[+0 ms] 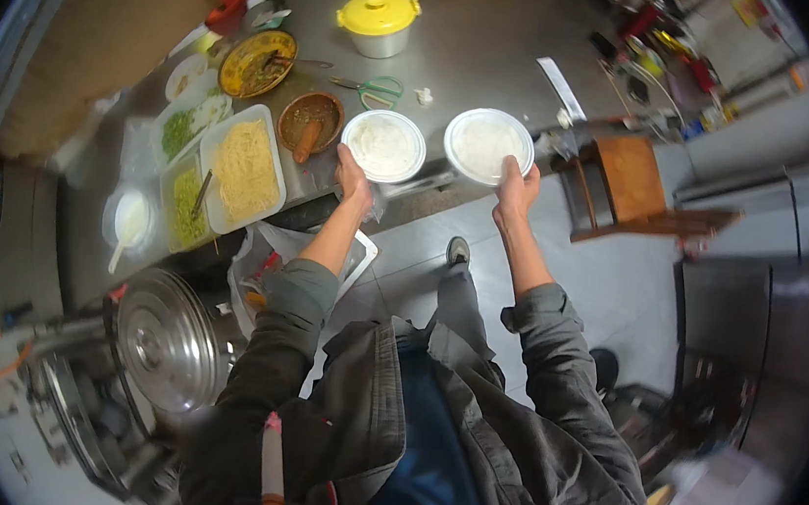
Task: The person scoops rice from a large steamer into disposable bowls, then adds a meat sauce, chopped green onions, and shredded toppings using a ladle and chopsticks. The person repeats the process for a second bowl and places the finished bowls on the counter.
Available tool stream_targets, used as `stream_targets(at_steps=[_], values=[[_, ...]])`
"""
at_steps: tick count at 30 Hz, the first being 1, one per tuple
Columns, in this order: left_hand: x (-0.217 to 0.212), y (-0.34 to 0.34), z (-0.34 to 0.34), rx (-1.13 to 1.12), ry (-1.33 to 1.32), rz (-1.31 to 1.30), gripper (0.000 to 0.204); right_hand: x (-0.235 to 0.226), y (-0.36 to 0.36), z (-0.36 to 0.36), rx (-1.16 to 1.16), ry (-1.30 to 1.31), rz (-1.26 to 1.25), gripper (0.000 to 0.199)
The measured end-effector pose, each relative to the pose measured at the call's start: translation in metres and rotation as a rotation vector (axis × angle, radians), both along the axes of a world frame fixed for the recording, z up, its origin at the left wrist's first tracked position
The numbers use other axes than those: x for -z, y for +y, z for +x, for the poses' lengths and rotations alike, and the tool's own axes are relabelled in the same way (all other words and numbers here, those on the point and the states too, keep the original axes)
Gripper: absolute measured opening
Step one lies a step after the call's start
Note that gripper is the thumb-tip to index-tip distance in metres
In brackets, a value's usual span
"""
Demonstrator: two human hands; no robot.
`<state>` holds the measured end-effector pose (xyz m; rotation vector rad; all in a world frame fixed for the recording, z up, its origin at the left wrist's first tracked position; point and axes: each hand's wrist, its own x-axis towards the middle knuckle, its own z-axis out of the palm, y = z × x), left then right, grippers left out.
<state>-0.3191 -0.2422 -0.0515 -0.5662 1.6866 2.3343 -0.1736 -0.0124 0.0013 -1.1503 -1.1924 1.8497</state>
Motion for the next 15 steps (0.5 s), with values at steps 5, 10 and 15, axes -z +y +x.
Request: stream_targets(at_steps=[5,10,15], values=[[0.000,0.037,-0.022,-0.104,-0.112,-0.245,0.067,0.067,0.068,-0.105,-0.116,-0.073,0.141,0.052],[-0.046,0.059,0.009,-0.185,-0.182,-0.263,0.046,0.075,0.108,-0.154,-0.251,-0.542,0.319,0.074],[-0.354,-0.036,0.021,-0.177,0.935,-0.620,0.031,0.073,0.119,-0.113,-0.325,-0.283,0.353,0.058]])
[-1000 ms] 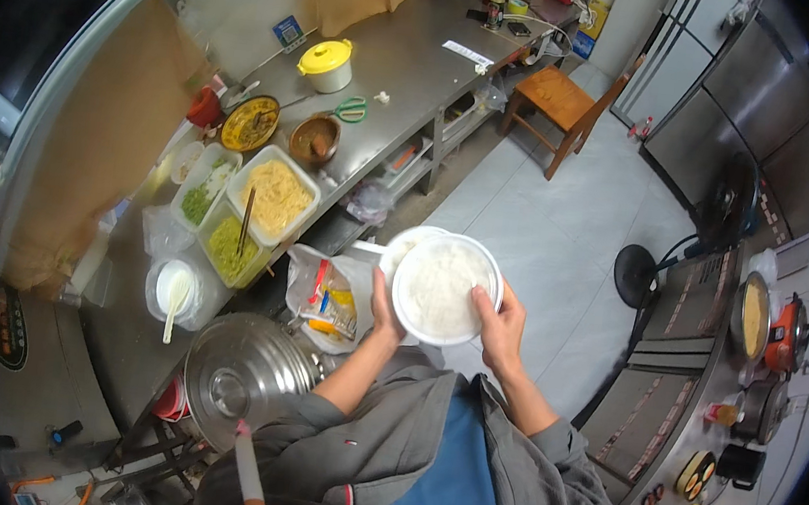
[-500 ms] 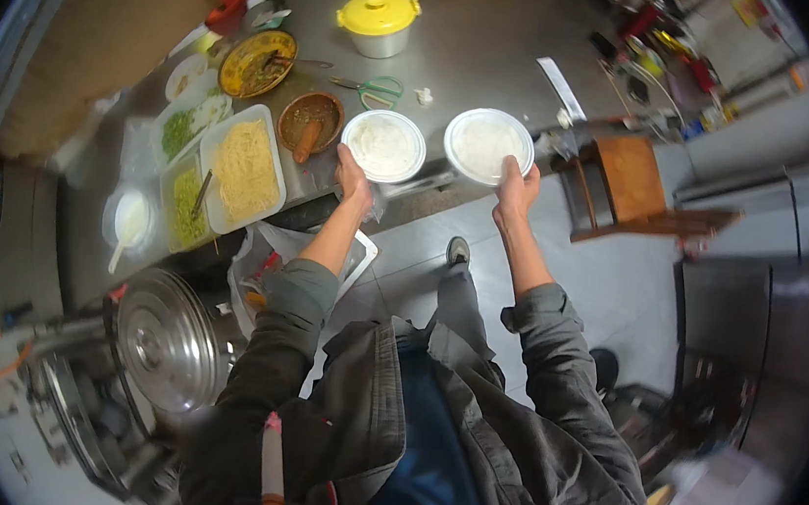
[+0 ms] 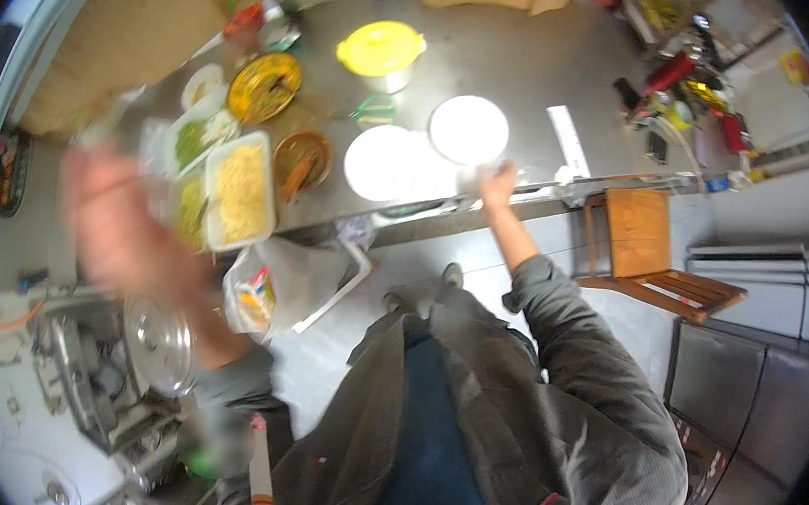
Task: The person scoops rice from a large steamer into disposable bowls, then adds a meat sauce, chopped green onions, and shredded toppings using a ladle and chopsticks. The person repeats the process for a second bowl and places the finished bowls on the counter.
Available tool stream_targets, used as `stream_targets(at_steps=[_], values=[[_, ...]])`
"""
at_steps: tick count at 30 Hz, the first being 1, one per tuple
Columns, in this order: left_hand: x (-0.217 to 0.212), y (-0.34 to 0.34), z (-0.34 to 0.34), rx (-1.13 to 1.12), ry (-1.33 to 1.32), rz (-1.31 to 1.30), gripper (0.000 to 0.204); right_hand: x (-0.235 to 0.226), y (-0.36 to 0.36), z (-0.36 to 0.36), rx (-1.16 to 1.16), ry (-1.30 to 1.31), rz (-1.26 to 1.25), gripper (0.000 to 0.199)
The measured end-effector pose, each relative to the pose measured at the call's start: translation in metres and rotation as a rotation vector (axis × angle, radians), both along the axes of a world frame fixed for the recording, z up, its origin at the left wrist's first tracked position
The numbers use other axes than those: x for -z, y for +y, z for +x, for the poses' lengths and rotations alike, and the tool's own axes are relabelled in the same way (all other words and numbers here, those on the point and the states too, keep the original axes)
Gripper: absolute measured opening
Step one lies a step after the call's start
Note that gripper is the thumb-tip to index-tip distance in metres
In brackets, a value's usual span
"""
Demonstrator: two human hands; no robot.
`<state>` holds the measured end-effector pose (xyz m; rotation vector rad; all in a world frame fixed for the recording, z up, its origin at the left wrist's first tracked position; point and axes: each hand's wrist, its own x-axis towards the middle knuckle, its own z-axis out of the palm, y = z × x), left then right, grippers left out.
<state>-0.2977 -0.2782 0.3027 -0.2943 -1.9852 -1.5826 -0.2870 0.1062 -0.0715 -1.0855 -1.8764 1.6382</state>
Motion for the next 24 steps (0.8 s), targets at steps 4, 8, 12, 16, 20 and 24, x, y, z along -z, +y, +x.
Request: stream_targets(at_steps=[4,8,12,16,20,24], values=[[-0.169,-0.026,0.055,0.216,0.640,-0.571,0.033,-0.029,-0.006,0.037,-0.235,-0.084,-0.099,0.059],[-0.210,0.005,0.081,0.476,0.862,-0.816,0.036,-0.054,-0.022,0.072,-0.026,-0.094,-0.224,0.014],[-0.212,0.019,0.087,0.546,0.950,-0.846,0.039,-0.036,0.020,0.098,-0.251,0.026,-0.295,0.007],[-0.199,0.022,0.084,0.525,0.915,-0.847,0.042,-0.067,-0.020,0.117,-0.186,-0.112,-0.367,0.020],[-0.197,0.021,0.091,0.507,0.910,-0.874,0.045,-0.091,-0.044,0.109,-0.220,-0.168,-0.368,0.022],[-0.201,0.031,0.077,0.564,0.942,-0.752,0.048,-0.031,-0.012,0.115,-0.384,-0.114,0.173,0.038]])
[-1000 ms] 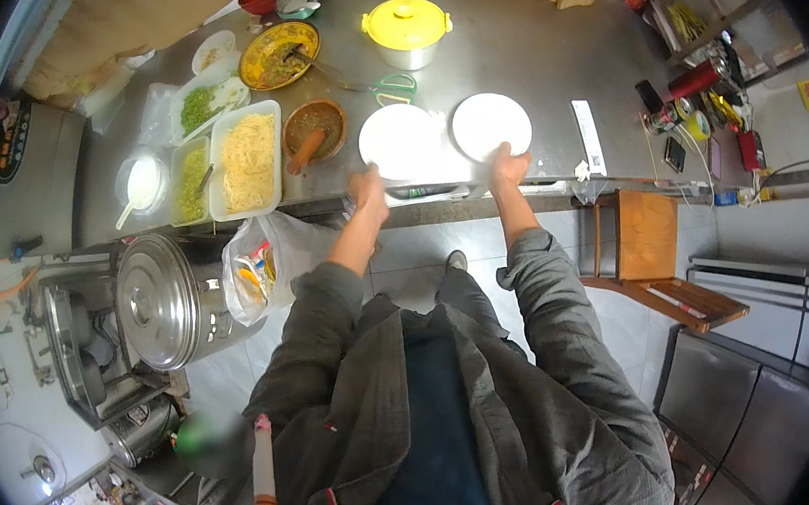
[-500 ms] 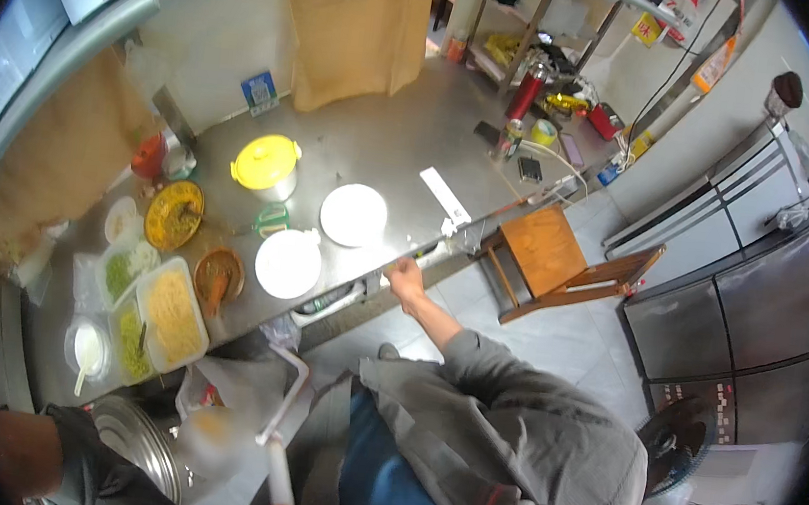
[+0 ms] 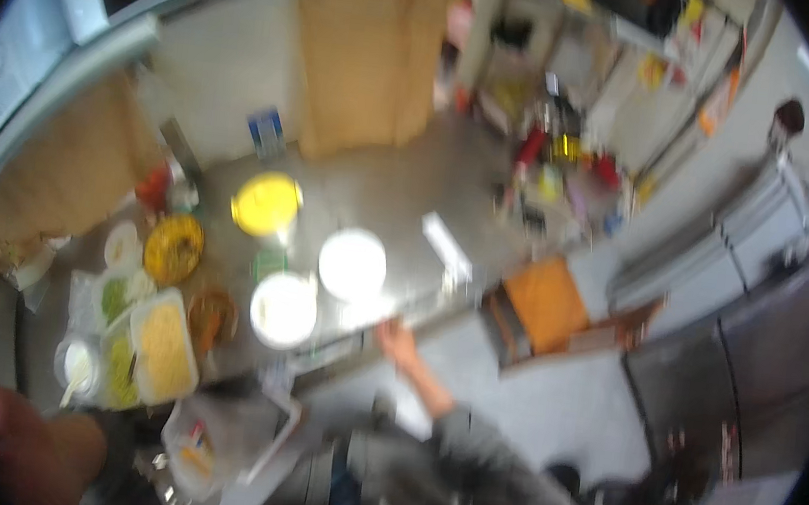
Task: The person scoops rice from a large steamer into disposable bowls, then adds a meat sauce, chopped green onions, and shredded toppings using a ladle and chopsticks. The person repeats the process for a second bowl and places the finished bowls on the counter.
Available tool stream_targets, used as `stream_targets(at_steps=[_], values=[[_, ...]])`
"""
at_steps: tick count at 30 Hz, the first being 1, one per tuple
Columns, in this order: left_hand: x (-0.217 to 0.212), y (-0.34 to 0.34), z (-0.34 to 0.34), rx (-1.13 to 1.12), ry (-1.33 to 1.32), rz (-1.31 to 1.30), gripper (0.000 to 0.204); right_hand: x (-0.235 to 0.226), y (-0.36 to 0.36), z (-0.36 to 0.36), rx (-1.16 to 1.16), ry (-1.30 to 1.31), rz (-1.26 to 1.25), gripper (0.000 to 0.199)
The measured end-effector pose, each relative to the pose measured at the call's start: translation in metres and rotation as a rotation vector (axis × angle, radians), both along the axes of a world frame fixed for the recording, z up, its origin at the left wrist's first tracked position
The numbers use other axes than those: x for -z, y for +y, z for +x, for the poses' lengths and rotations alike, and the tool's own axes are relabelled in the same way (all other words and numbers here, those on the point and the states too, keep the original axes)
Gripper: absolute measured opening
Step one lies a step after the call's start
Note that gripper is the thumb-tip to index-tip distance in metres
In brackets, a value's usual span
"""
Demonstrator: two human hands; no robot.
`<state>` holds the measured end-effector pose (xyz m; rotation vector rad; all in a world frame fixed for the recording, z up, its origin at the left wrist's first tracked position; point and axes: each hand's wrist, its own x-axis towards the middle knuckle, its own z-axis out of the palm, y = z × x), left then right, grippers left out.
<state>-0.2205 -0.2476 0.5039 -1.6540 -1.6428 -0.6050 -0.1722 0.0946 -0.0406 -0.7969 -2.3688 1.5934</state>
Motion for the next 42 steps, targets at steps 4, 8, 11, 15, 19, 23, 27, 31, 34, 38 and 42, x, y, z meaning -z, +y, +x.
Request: stream_targets(at_steps=[4,8,11,15,19,23,27,31,34,38,42], values=[[0.038,0.004,-0.031,-0.172,-0.272,0.276,0.051,-0.024,-0.025,0.000,0.088,-0.078,-0.401,0.025],[0.182,0.028,-0.087,-0.491,-1.025,0.438,0.044,-0.090,0.049,0.000,0.147,-0.012,-0.535,0.033],[0.295,0.073,-0.084,-0.248,-1.503,0.385,0.041,-0.093,0.112,0.007,0.194,-0.045,-0.573,0.044],[0.351,0.135,-0.067,-0.479,-1.707,0.250,0.044,-0.108,0.198,-0.016,0.205,0.026,-0.662,0.049],[0.290,0.245,-0.087,-0.474,-1.509,0.191,0.041,-0.170,0.322,-0.074,0.158,0.503,-0.781,0.043],[0.199,0.452,-0.126,-0.234,-1.343,-0.004,0.044,-0.235,0.495,-0.114,0.159,0.926,-0.902,0.040],[0.133,0.633,-0.161,-0.003,-1.302,-0.054,0.048,-0.317,0.639,-0.160,0.102,1.219,-0.979,0.059],[0.090,0.769,-0.200,0.185,-1.180,-0.141,0.058,-0.388,0.753,-0.189,0.107,1.417,-1.017,0.076],[0.063,0.839,-0.216,0.201,-1.187,-0.072,0.077,-0.410,0.801,-0.214,0.120,1.479,-1.106,0.074],[0.062,0.892,-0.226,0.236,-1.285,-0.043,0.086,-0.434,0.838,-0.234,0.130,1.522,-1.132,0.069],[0.068,0.915,-0.213,0.163,-1.283,-0.099,0.079,-0.468,0.864,-0.245,0.094,1.592,-1.212,0.064]])
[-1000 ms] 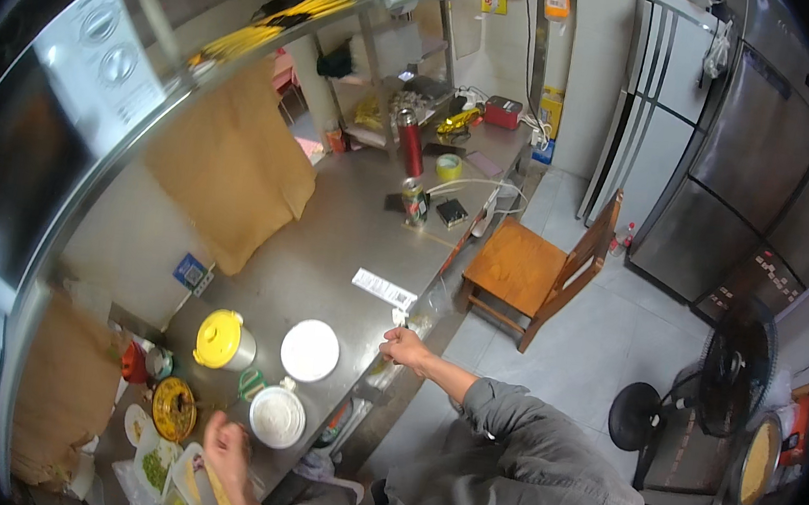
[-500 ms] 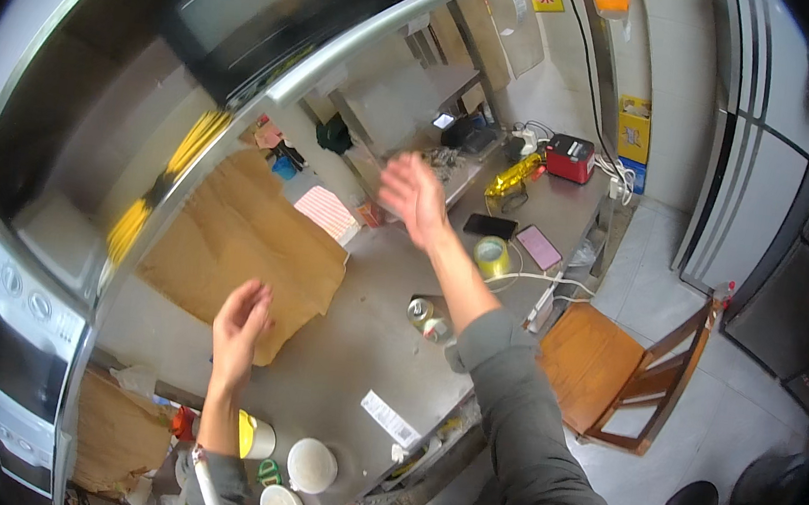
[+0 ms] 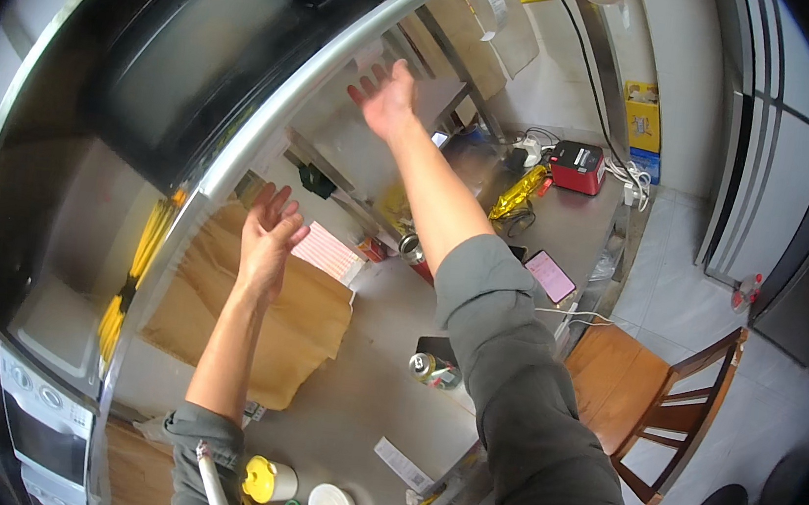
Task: The person scoops rice from a large steamer into disposable bowls, then adds a meat sauce, chopped green onions, and shredded toppings using a ladle and chopsticks. The person repeats the process for a second bowl and places the finished bowls on the counter.
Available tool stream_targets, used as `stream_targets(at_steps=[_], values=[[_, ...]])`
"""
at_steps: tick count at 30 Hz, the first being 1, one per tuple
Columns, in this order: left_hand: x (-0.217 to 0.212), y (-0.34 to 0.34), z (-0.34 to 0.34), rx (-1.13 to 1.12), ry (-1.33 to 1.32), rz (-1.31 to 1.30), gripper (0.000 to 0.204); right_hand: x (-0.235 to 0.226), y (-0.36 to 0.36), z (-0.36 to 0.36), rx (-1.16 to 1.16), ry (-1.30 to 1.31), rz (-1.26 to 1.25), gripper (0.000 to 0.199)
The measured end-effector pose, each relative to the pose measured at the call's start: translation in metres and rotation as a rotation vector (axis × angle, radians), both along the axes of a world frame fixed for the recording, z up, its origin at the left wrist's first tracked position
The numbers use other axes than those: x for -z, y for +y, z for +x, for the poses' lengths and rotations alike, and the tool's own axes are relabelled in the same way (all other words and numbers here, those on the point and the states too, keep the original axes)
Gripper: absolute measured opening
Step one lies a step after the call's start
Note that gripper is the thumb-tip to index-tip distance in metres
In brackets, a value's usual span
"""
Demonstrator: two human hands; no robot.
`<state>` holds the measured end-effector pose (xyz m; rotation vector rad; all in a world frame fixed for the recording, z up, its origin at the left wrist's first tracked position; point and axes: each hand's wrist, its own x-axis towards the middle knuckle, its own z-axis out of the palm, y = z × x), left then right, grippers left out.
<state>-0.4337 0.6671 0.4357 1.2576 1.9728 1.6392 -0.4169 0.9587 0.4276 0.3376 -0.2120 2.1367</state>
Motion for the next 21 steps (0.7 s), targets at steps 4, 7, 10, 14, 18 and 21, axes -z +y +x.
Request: stream_targets(at_steps=[4,7,10,14,18,21], values=[[-0.002,0.009,-0.004,0.028,-0.064,-0.013,0.075,-0.010,0.006,0.002,-0.174,0.166,0.005,0.070],[0.001,0.007,-0.004,0.000,-0.088,0.027,0.076,0.007,0.005,0.012,-0.179,0.155,0.172,0.071],[0.006,0.009,-0.012,-0.006,-0.078,0.107,0.079,0.022,0.005,0.023,-0.141,0.114,0.214,0.071],[-0.006,0.011,-0.011,-0.044,-0.007,0.199,0.080,0.033,0.001,0.036,-0.147,0.103,0.224,0.067],[-0.013,0.018,-0.018,0.047,0.032,0.286,0.080,0.037,0.005,0.045,-0.128,0.077,0.249,0.057],[-0.017,0.018,-0.023,0.083,0.066,0.319,0.076,0.038,0.002,0.049,-0.122,0.059,0.261,0.050]])
